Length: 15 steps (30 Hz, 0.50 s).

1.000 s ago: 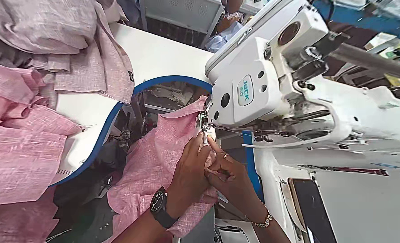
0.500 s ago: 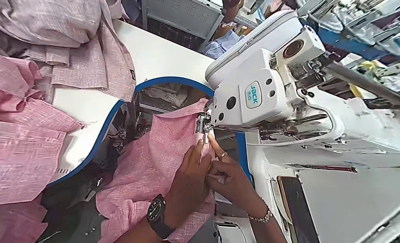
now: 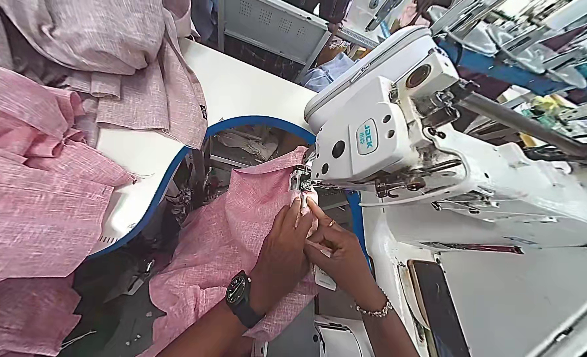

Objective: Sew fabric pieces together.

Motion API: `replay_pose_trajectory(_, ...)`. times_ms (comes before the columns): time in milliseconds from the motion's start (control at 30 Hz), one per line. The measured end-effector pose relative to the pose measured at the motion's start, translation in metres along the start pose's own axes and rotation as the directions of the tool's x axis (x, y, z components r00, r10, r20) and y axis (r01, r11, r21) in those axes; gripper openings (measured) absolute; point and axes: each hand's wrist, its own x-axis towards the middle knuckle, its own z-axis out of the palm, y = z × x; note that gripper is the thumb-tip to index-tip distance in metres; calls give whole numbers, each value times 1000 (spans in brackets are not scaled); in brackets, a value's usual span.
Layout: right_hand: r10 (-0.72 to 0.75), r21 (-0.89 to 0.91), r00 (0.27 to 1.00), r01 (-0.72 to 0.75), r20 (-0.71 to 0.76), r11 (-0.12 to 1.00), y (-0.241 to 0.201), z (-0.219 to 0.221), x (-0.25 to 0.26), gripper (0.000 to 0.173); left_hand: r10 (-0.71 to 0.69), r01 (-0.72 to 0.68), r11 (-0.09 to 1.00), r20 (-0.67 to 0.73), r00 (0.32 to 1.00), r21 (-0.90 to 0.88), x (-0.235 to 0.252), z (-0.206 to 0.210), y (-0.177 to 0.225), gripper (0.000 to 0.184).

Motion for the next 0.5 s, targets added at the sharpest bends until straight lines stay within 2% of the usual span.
replay_pose_trajectory(233,-18,54,999,16,31,998,1,-1,-4,23,6,-6,1000,19,1000,21,-3,-3,3,31)
replay_pose_trajectory(500,-4,23,1000,4,18,1000,1,4,0,21,10,-9,1000,37,999,-15,1,-5,1,34)
